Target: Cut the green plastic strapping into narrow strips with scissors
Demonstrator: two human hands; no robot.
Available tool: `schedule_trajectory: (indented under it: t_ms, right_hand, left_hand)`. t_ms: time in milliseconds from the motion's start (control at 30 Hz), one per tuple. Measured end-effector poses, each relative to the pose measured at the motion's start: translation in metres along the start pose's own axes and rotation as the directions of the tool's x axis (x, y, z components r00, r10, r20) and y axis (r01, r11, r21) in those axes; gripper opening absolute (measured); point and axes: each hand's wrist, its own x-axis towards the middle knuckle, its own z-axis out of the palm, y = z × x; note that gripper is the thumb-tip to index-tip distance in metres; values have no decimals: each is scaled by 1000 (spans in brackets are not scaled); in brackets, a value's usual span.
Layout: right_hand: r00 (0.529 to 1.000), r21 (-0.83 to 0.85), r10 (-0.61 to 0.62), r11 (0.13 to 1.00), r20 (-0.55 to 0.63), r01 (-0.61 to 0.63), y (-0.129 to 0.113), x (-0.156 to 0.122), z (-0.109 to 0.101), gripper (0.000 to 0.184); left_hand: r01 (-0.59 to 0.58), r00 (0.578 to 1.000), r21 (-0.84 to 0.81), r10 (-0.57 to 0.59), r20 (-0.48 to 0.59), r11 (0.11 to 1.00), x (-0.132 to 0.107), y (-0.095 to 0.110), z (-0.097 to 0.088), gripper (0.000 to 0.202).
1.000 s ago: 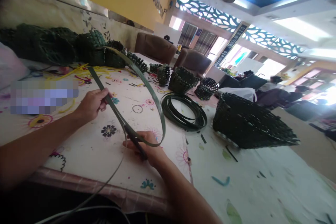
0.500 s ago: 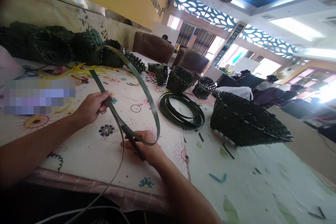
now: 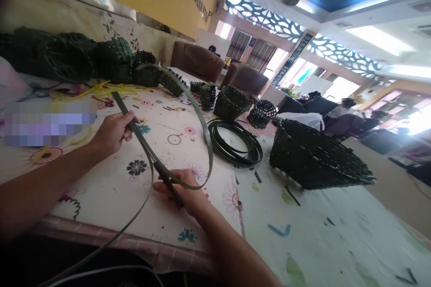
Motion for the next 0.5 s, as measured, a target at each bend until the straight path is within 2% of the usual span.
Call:
schedule_trajectory:
  t_ms: [267, 500]
  right_hand:
    - [1000, 29, 25, 999, -17, -25, 0, 2, 1, 32]
    - [999, 15, -54, 998, -4, 54, 5, 2, 3, 34]
  left_hand:
    - [77, 997, -44, -76, 15, 996, -16, 0, 11, 27]
    - [106, 994, -66, -105, 26, 992, -17, 4, 12, 26]
